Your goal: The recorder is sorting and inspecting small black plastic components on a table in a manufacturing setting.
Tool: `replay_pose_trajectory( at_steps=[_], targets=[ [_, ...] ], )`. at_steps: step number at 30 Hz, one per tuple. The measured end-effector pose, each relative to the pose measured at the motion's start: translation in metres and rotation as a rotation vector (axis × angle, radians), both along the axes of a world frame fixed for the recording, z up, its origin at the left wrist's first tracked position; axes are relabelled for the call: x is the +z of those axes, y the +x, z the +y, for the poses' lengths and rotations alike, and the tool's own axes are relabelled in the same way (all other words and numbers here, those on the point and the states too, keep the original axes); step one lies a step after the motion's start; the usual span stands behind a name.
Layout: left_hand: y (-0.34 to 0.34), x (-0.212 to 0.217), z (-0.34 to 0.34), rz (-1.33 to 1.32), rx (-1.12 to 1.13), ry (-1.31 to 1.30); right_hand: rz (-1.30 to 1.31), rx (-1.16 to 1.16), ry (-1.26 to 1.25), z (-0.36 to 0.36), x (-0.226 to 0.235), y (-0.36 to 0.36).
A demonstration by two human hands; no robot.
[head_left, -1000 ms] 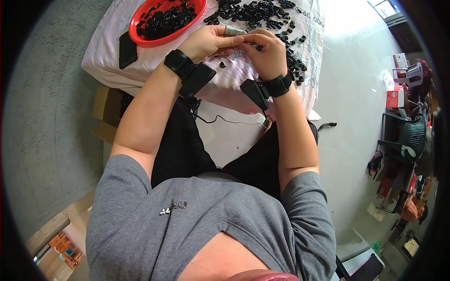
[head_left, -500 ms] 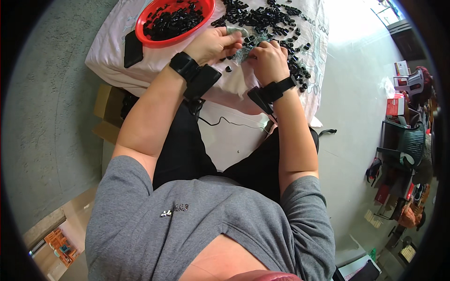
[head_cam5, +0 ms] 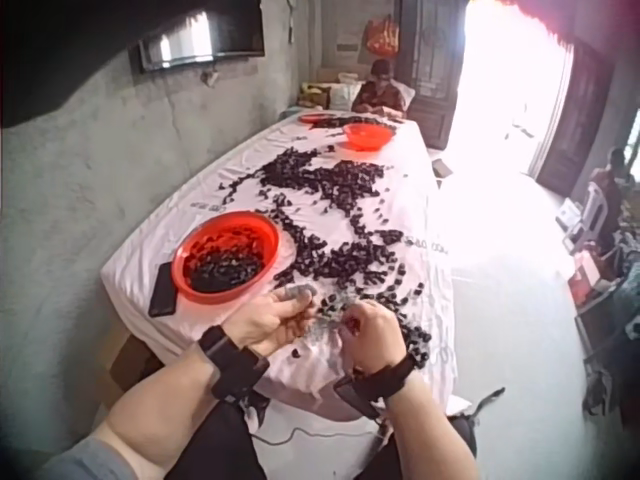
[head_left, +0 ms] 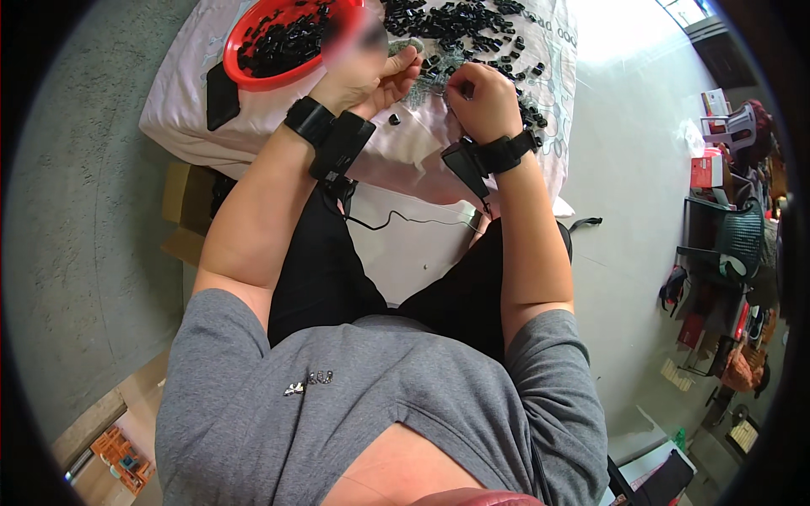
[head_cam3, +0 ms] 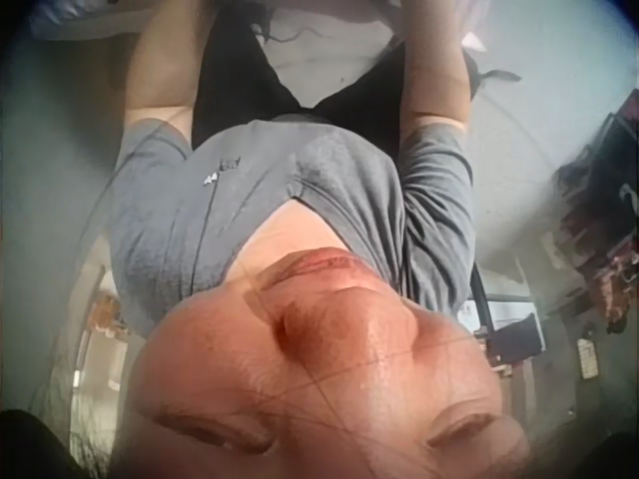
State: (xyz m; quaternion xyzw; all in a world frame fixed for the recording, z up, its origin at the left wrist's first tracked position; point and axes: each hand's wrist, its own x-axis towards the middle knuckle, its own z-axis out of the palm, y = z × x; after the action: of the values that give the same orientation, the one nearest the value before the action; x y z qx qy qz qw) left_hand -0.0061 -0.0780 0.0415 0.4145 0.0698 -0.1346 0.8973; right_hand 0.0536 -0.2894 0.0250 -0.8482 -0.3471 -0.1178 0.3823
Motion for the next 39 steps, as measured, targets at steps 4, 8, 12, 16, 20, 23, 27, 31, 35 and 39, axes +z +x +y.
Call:
replay_pose_trajectory(
  at_steps=[4,8,12,16,20,23,27,31,35,39],
  targets=[
    [0.002,-0.01,-0.002,0.017,-0.028,-0.012,0.109,0.015,0.153,0.0,0.0,-0.001],
    [0.001,-0.008,-0.013,0.049,0.054,0.021,0.211,0.008,0.158,-0.002,0.006,-0.004],
    [0.002,-0.007,-0.019,0.038,0.028,0.012,0.23,0.002,0.306,-0.003,0.0,0.0],
    [0.001,-0.003,-0.021,0.041,-0.004,0.031,0.419,0.009,0.404,-0.004,-0.004,0.002],
    [0.001,-0.004,-0.017,0.036,-0.062,0.019,0.489,0.018,0.433,-0.005,-0.002,0.003],
    [0.001,-0.008,-0.015,0.017,-0.059,0.04,0.445,-0.015,0.344,-0.004,0.005,-0.001],
    [0.002,-0.008,-0.016,0.026,-0.035,0.043,0.397,-0.011,0.308,-0.005,0.001,0.0],
    [0.002,-0.006,-0.018,0.039,0.007,0.074,0.393,0.026,0.354,-0.003,0.001,-0.001],
    [0.001,-0.009,-0.017,0.023,-0.005,0.069,0.458,0.027,0.287,-0.005,0.005,-0.002],
    [0.002,-0.009,-0.019,0.037,0.012,0.089,0.445,0.029,0.304,-0.004,0.006,-0.004]
  ],
)
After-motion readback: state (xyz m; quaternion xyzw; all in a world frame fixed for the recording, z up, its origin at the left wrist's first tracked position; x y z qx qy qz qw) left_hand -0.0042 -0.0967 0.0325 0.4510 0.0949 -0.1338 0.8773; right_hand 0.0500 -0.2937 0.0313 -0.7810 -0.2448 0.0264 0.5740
